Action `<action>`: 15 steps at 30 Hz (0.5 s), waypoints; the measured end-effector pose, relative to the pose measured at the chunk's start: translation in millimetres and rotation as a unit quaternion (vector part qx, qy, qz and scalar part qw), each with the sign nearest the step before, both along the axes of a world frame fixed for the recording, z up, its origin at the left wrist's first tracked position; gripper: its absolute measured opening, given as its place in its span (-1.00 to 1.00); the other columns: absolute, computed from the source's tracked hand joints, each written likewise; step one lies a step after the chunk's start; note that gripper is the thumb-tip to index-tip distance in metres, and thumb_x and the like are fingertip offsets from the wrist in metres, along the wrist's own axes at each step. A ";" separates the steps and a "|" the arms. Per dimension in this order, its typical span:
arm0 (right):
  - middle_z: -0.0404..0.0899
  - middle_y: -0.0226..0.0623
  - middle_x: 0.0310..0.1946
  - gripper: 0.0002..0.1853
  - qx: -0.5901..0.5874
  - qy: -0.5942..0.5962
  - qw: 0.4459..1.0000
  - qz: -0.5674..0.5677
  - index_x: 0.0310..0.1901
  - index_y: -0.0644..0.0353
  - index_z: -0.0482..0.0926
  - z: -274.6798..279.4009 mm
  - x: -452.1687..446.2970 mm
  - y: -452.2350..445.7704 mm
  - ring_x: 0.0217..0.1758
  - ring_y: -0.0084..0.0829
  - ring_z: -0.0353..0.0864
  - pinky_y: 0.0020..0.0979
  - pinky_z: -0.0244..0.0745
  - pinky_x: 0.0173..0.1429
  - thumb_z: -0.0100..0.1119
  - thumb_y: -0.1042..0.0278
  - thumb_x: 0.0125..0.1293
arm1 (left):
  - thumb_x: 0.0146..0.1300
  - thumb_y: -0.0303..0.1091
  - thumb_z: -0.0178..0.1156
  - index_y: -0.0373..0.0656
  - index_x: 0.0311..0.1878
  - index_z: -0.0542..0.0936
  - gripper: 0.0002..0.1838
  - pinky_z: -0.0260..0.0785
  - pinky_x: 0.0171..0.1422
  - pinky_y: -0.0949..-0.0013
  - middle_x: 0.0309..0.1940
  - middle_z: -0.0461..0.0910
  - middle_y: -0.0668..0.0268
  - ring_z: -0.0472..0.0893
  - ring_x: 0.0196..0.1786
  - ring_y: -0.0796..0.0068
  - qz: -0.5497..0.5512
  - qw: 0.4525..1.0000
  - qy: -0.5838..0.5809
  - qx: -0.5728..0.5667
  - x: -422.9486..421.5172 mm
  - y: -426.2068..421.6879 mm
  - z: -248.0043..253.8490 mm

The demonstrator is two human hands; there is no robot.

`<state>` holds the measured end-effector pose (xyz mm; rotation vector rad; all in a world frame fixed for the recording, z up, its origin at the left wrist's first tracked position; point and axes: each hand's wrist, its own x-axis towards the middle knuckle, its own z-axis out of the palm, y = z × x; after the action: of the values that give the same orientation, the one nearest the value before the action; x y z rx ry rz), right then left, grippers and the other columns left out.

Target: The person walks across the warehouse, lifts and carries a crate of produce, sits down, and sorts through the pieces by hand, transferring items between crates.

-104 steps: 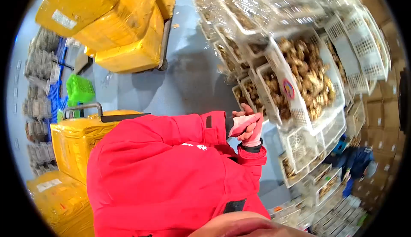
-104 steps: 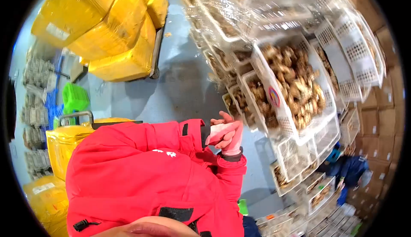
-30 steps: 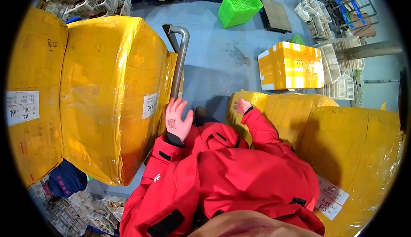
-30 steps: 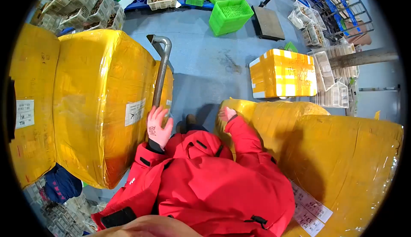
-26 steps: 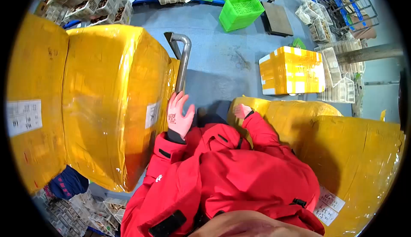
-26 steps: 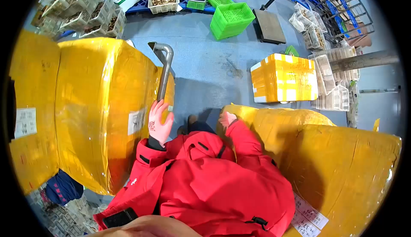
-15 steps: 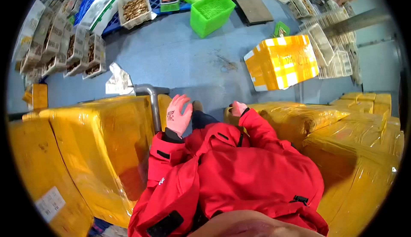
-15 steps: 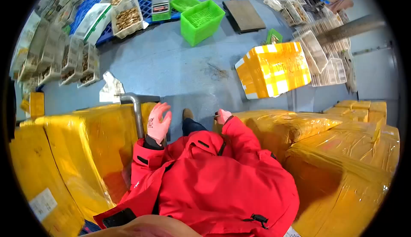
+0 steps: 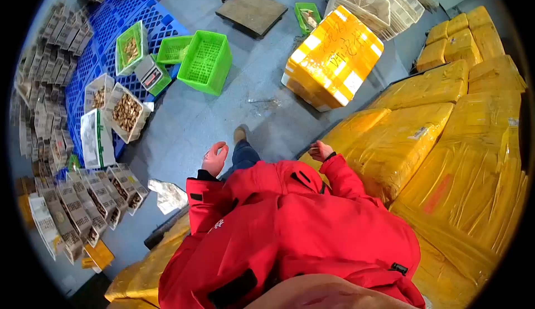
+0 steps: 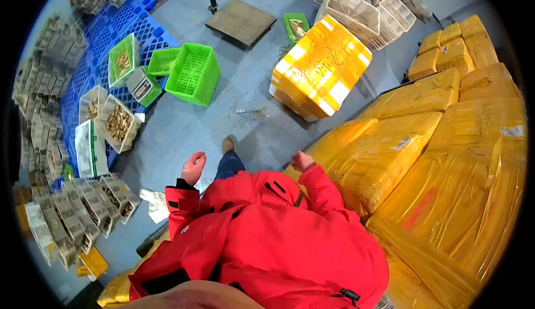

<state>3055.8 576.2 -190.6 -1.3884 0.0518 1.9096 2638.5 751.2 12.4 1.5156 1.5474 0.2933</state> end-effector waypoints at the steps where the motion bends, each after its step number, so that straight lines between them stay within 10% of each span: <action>1: 0.60 -0.07 -0.32 -0.50 -0.041 -0.042 0.998 -0.021 -0.14 0.20 0.48 6.0 -0.8 5.8 -0.34 -0.24 0.58 -0.32 0.45 -0.34 -0.13 -0.15 0.31 | 0.24 -0.12 0.12 -0.19 0.00 0.56 -0.62 0.36 0.10 0.32 -0.10 0.61 0.11 0.57 0.02 0.20 -0.026 1.000 0.002 0.017 2.1 23.2 -7.3; 8: 0.59 -0.03 -0.17 -0.42 -0.222 -0.097 0.968 -0.056 0.12 0.23 0.37 -27.9 23.4 77.5 -0.20 -0.18 0.58 -0.22 0.46 -0.16 -0.19 -0.14 0.34 | 0.25 -0.16 0.12 -0.19 -0.04 0.57 -0.66 0.38 0.10 0.32 -0.10 0.62 0.14 0.58 0.02 0.24 -0.095 0.995 -0.022 0.036 34.4 219.8 -33.4; 15: 0.62 -0.17 -0.30 -0.49 0.055 -0.158 0.979 -0.112 0.01 0.19 0.48 31.4 30.6 267.8 -0.33 -0.35 0.58 -0.40 0.46 -0.25 -0.10 -0.11 0.33 | 0.24 -0.19 0.19 -0.07 0.29 0.26 -0.42 0.18 -0.57 0.49 -0.42 0.48 0.36 0.27 -0.58 0.67 -0.113 0.982 -0.107 -0.110 160.8 375.2 10.0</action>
<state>3086.4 844.0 -159.2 -1.5257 -0.0498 1.4697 2799.4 1126.5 22.4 1.4190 1.1867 0.1429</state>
